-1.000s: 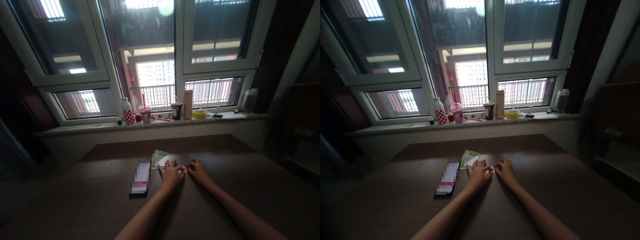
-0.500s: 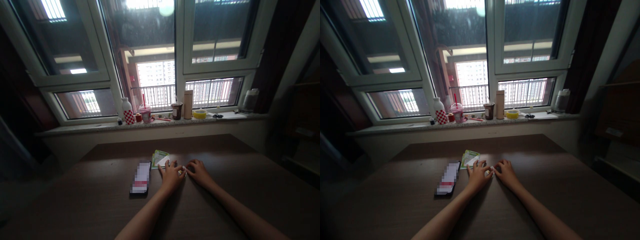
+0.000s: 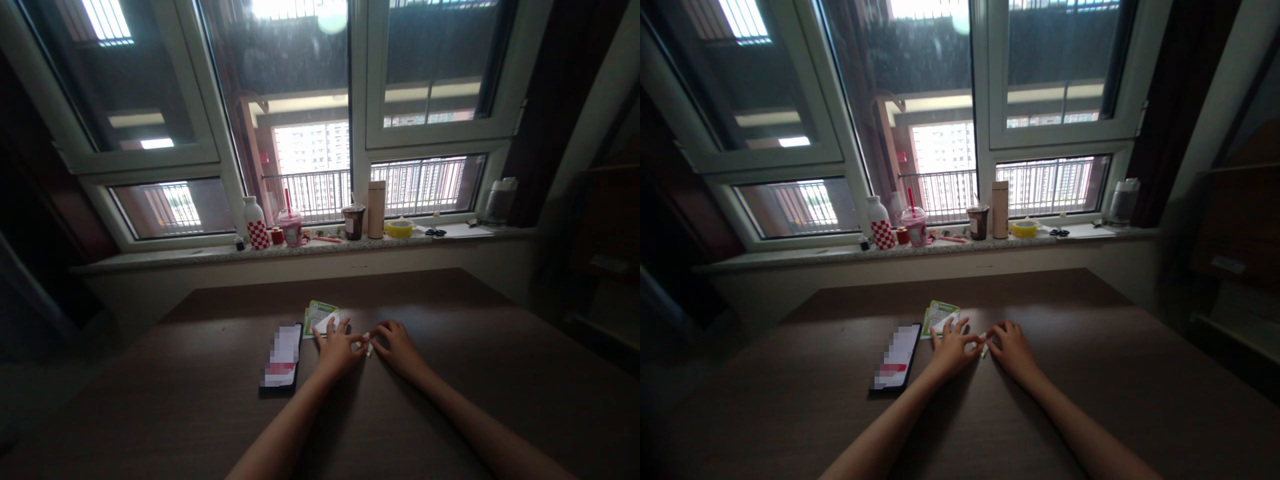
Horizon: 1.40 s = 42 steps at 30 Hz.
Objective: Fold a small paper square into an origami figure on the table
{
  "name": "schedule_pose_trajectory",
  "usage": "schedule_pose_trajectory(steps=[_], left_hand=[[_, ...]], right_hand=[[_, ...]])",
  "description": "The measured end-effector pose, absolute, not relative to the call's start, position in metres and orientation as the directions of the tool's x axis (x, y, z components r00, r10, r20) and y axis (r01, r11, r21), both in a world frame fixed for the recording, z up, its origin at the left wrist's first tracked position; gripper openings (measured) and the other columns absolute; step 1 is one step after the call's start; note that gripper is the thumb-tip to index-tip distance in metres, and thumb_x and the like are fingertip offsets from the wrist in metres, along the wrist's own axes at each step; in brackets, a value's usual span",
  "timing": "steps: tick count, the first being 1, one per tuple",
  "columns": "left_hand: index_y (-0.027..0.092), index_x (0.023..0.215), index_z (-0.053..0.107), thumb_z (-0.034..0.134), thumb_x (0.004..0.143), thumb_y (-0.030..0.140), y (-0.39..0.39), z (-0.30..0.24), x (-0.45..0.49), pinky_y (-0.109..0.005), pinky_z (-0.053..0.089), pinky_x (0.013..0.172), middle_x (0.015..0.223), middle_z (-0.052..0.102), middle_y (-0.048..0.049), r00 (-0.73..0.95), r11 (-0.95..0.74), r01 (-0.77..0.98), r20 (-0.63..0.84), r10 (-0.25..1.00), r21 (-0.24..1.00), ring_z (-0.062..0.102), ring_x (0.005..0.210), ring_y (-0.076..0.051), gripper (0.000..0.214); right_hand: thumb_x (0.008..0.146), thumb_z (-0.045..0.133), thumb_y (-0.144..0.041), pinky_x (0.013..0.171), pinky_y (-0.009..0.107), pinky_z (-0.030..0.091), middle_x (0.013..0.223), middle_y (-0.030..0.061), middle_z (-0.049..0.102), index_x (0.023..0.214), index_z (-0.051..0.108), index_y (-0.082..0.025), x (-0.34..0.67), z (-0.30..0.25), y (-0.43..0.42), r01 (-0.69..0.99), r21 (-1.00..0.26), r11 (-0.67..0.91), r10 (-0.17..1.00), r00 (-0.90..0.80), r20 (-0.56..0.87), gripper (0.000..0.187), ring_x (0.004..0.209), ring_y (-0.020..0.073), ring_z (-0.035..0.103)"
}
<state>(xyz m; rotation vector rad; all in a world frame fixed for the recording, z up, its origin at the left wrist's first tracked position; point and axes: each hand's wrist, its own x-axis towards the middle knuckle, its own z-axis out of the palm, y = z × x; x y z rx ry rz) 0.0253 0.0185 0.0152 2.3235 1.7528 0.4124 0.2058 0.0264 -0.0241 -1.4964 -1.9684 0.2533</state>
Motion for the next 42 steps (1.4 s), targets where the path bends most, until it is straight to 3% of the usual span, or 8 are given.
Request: schedule_pose_trajectory(steps=[23, 37, 42], left_hand=[[0.050, 0.108, 0.067, 0.052, 0.085, 0.058, 0.0172, 0.0117, 0.0265, -0.077, 0.002, 0.103, 0.151, 0.038, 0.0055, 0.229, -0.248, 0.913, 0.095, 0.969, 0.324, 0.016, 0.143, -0.038, 0.028], [0.051, 0.108, 0.066, 0.050, 0.086, 0.059, 0.0144, 0.0133, 0.0255, -0.074, 0.002, 0.106, 0.150, 0.039, 0.0071, 0.228, -0.245, 0.917, 0.089, 0.970, 0.314, 0.016, 0.143, -0.035, 0.029], [0.054, 0.108, 0.065, 0.052, 0.085, 0.057, 0.0150, 0.0086, 0.0234, -0.074, 0.000, 0.106, 0.147, 0.043, 0.0067, 0.243, -0.278, 0.891, 0.139, 0.960, 0.359, 0.018, 0.142, -0.035, 0.027]], right_hand=[[0.079, 0.065, -0.039, 0.100, 0.040, 0.040, 0.117, 0.0089, 0.056, 0.105, 0.063, -0.024, 0.2073, -0.0241, 0.0220, 0.799, -0.476, 0.367, 0.908, -0.197, 0.370, 0.030, 0.114, 0.0255, 0.049], [0.079, 0.064, -0.040, 0.101, 0.042, 0.039, 0.119, 0.0088, 0.056, 0.106, 0.064, -0.025, 0.2082, -0.0207, 0.0196, 0.777, -0.506, 0.374, 0.912, -0.208, 0.354, 0.030, 0.116, 0.0257, 0.048], [0.085, 0.058, -0.034, 0.100, 0.039, 0.039, 0.114, 0.0074, 0.059, 0.099, 0.068, -0.025, 0.2116, -0.0229, 0.0248, 0.739, -0.563, 0.371, 0.918, -0.199, 0.344, 0.019, 0.114, 0.0232, 0.051]])
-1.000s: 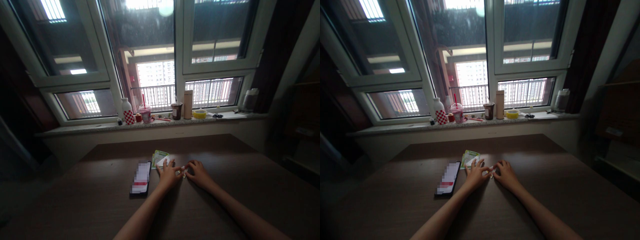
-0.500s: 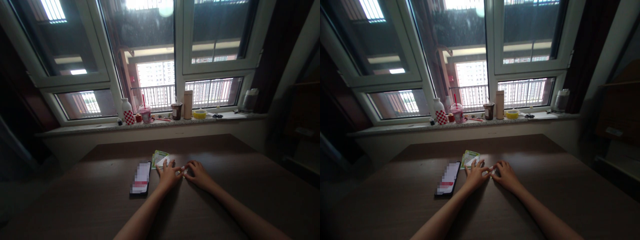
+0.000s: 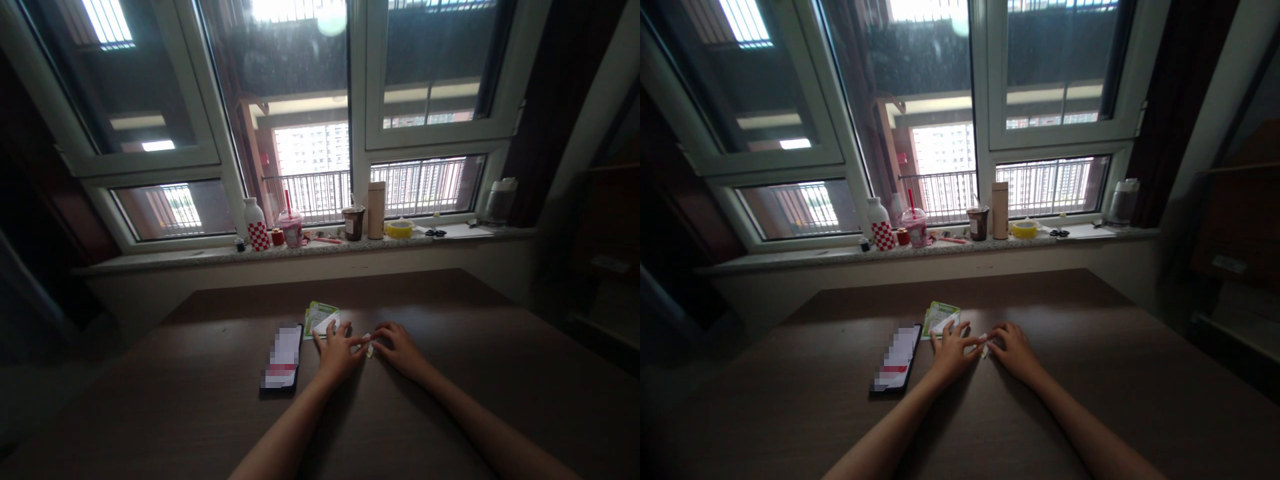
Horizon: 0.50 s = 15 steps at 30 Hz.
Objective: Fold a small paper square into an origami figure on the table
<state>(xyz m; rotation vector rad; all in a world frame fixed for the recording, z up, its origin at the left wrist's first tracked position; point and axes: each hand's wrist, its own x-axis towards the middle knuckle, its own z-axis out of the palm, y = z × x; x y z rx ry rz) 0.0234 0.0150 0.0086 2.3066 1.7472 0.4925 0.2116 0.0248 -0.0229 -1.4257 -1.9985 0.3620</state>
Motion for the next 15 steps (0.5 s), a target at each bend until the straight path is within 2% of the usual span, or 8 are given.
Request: schedule_pose_trajectory(steps=[3, 6, 10, 15], left_hand=[[0.055, 0.111, 0.063, 0.056, 0.084, 0.055, 0.0160, 0.0053, 0.0226, -0.074, -0.001, 0.105, 0.145, 0.045, 0.0058, 0.243, -0.293, 0.874, 0.172, 0.954, 0.387, 0.021, 0.141, -0.034, 0.028], [0.051, 0.114, 0.061, 0.059, 0.082, 0.054, 0.0170, 0.0028, 0.0225, -0.073, -0.001, 0.106, 0.141, 0.049, 0.0048, 0.224, -0.291, 0.864, 0.204, 0.953, 0.410, 0.024, 0.140, -0.032, 0.032], [0.042, 0.102, 0.067, 0.060, 0.082, 0.052, 0.0176, 0.0020, 0.0229, -0.073, 0.001, 0.106, 0.139, 0.050, 0.0049, 0.220, -0.286, 0.867, 0.201, 0.955, 0.408, 0.025, 0.139, -0.032, 0.023], [0.040, 0.095, 0.070, 0.056, 0.084, 0.052, 0.0169, 0.0055, 0.0248, -0.074, 0.000, 0.105, 0.142, 0.048, 0.0044, 0.203, -0.254, 0.887, 0.170, 0.964, 0.385, 0.022, 0.140, -0.033, 0.022]], right_hand=[[0.085, 0.059, -0.031, 0.099, 0.038, 0.039, 0.113, 0.0073, 0.060, 0.095, 0.070, -0.025, 0.2125, -0.0247, 0.0283, 0.732, -0.576, 0.364, 0.920, -0.188, 0.343, 0.017, 0.112, 0.0229, 0.052], [0.083, 0.061, -0.030, 0.098, 0.037, 0.040, 0.111, 0.0074, 0.060, 0.094, 0.071, -0.024, 0.2123, -0.0262, 0.0300, 0.737, -0.580, 0.347, 0.925, -0.169, 0.339, 0.016, 0.111, 0.0230, 0.052], [0.082, 0.062, -0.031, 0.098, 0.037, 0.039, 0.110, 0.0070, 0.061, 0.100, 0.072, -0.028, 0.2120, -0.0266, 0.0301, 0.731, -0.578, 0.363, 0.920, -0.182, 0.348, 0.020, 0.109, 0.0230, 0.052], [0.082, 0.062, -0.033, 0.095, 0.035, 0.040, 0.105, 0.0067, 0.063, 0.090, 0.074, -0.026, 0.2108, -0.0246, 0.0339, 0.747, -0.582, 0.321, 0.931, -0.135, 0.340, 0.016, 0.106, 0.0231, 0.055]])
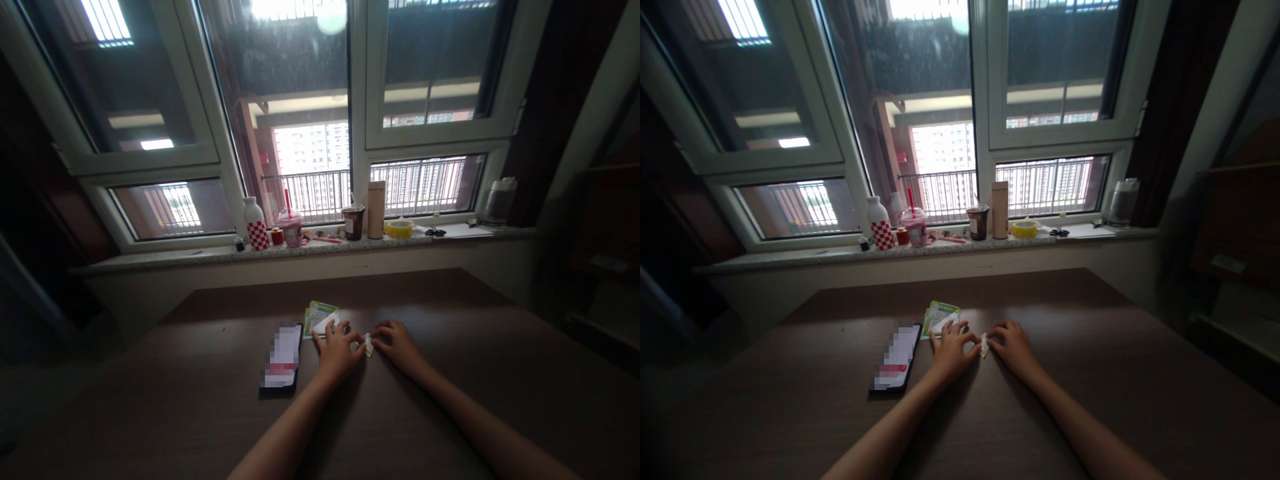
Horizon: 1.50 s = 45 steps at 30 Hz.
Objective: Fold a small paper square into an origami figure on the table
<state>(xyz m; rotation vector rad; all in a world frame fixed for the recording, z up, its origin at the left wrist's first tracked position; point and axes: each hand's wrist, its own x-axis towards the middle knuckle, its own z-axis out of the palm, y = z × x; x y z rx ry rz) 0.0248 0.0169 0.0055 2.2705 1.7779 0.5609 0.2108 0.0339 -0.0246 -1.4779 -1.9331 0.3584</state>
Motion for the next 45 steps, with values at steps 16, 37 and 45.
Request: schedule_pose_trajectory(steps=[16, 37, 45], left_hand=[[0.038, 0.097, 0.069, 0.060, 0.077, 0.059, 0.015, 0.008, 0.029, -0.075, -0.003, 0.104, 0.146, 0.045, 0.0005, 0.212, -0.257, 0.898, 0.162, 0.964, 0.357, 0.021, 0.142, -0.034, 0.031], [0.042, 0.109, 0.065, 0.063, 0.073, 0.058, 0.017, 0.018, 0.023, -0.074, -0.002, 0.104, 0.157, 0.024, -0.0010, 0.216, -0.196, 0.915, -0.018, 0.976, 0.351, 0.007, 0.146, -0.036, 0.039], [0.043, 0.112, 0.065, 0.058, 0.077, 0.055, 0.012, 0.015, 0.022, -0.070, -0.007, 0.106, 0.157, 0.025, -0.0002, 0.239, -0.235, 0.913, 0.030, 0.971, 0.333, 0.006, 0.147, -0.033, 0.037]], right_hand=[[0.082, 0.062, -0.029, 0.089, 0.033, 0.039, 0.101, 0.0065, 0.063, 0.084, 0.070, -0.024, 0.198, -0.014, 0.028, 0.837, -0.492, 0.239, 0.935, -0.062, 0.348, 0.010, 0.102, 0.0237, 0.054], [0.084, 0.061, -0.031, 0.088, 0.033, 0.039, 0.103, 0.0063, 0.062, 0.087, 0.069, -0.024, 0.198, -0.015, 0.028, 0.863, -0.439, 0.250, 0.930, -0.088, 0.357, 0.011, 0.101, 0.0230, 0.053], [0.084, 0.060, -0.032, 0.088, 0.034, 0.040, 0.102, 0.0064, 0.062, 0.088, 0.068, -0.024, 0.199, -0.017, 0.029, 0.856, -0.449, 0.255, 0.927, -0.084, 0.366, 0.012, 0.101, 0.0228, 0.053]])
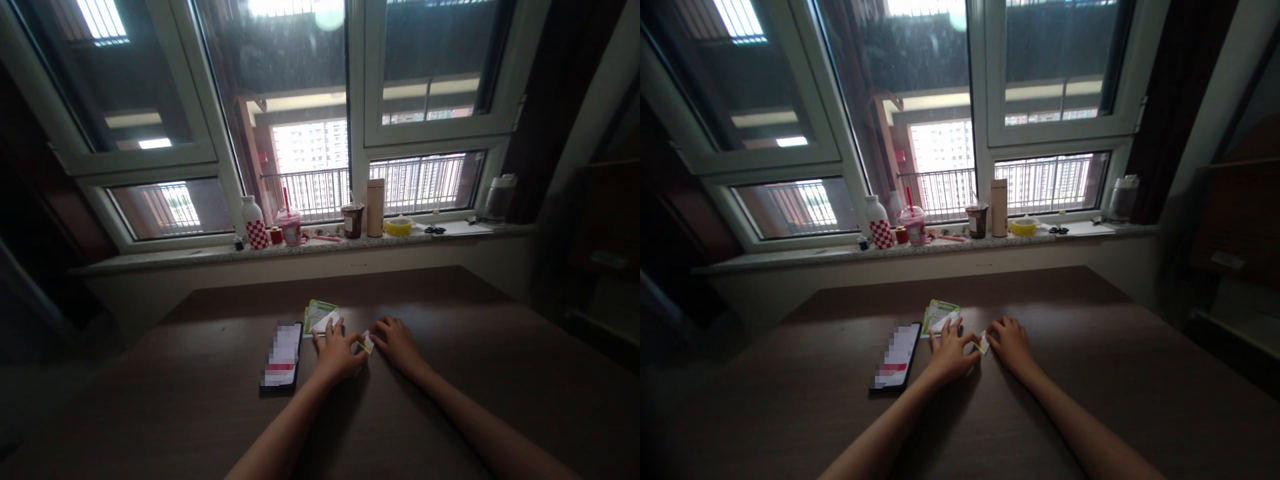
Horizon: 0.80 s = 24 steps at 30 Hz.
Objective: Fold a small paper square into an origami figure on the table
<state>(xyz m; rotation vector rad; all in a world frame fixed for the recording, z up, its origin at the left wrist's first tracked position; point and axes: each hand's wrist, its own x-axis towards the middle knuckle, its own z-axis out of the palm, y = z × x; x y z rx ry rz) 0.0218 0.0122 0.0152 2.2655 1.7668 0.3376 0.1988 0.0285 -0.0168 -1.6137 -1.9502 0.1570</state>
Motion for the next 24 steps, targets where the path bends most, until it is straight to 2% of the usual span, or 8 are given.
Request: schedule_pose_trajectory(steps=[4, 7, 13, 24], left_hand=[[0.039, 0.101, 0.070, 0.051, 0.082, 0.059, 0.012, 0.013, 0.027, -0.071, -0.005, 0.107, 0.153, 0.034, -0.0001, 0.200, -0.224, 0.904, 0.102, 0.974, 0.365, 0.010, 0.146, -0.034, 0.033], [0.037, 0.097, 0.071, 0.053, 0.081, 0.061, 0.012, 0.011, 0.031, -0.071, -0.003, 0.108, 0.150, 0.039, -0.0010, 0.181, -0.221, 0.907, 0.142, 0.973, 0.358, 0.015, 0.144, -0.034, 0.034], [0.037, 0.102, 0.068, 0.056, 0.082, 0.056, 0.011, 0.009, 0.032, -0.071, -0.001, 0.108, 0.148, 0.041, -0.0005, 0.166, -0.216, 0.923, 0.178, 0.970, 0.318, 0.019, 0.142, -0.033, 0.030], [0.038, 0.102, 0.067, 0.054, 0.083, 0.058, 0.012, 0.008, 0.034, -0.073, 0.000, 0.106, 0.147, 0.043, -0.0009, 0.153, -0.203, 0.929, 0.179, 0.972, 0.310, 0.021, 0.141, -0.033, 0.031]], right_hand=[[0.085, 0.058, -0.033, 0.089, 0.035, 0.039, 0.103, 0.0061, 0.062, 0.088, 0.069, -0.024, 0.200, -0.019, 0.030, 0.845, -0.468, 0.258, 0.929, -0.085, 0.360, 0.014, 0.103, 0.0237, 0.052], [0.085, 0.058, -0.033, 0.090, 0.035, 0.039, 0.103, 0.0061, 0.062, 0.088, 0.069, -0.024, 0.201, -0.020, 0.031, 0.836, -0.485, 0.258, 0.931, -0.082, 0.355, 0.015, 0.103, 0.0240, 0.052], [0.085, 0.058, -0.033, 0.089, 0.034, 0.041, 0.101, 0.0071, 0.062, 0.094, 0.068, -0.022, 0.205, -0.023, 0.032, 0.810, -0.515, 0.282, 0.926, -0.089, 0.366, 0.018, 0.101, 0.0223, 0.054], [0.082, 0.061, -0.037, 0.091, 0.035, 0.041, 0.106, 0.0073, 0.059, 0.096, 0.067, -0.023, 0.207, -0.019, 0.024, 0.823, -0.471, 0.316, 0.924, -0.154, 0.350, 0.021, 0.104, 0.0230, 0.053]])
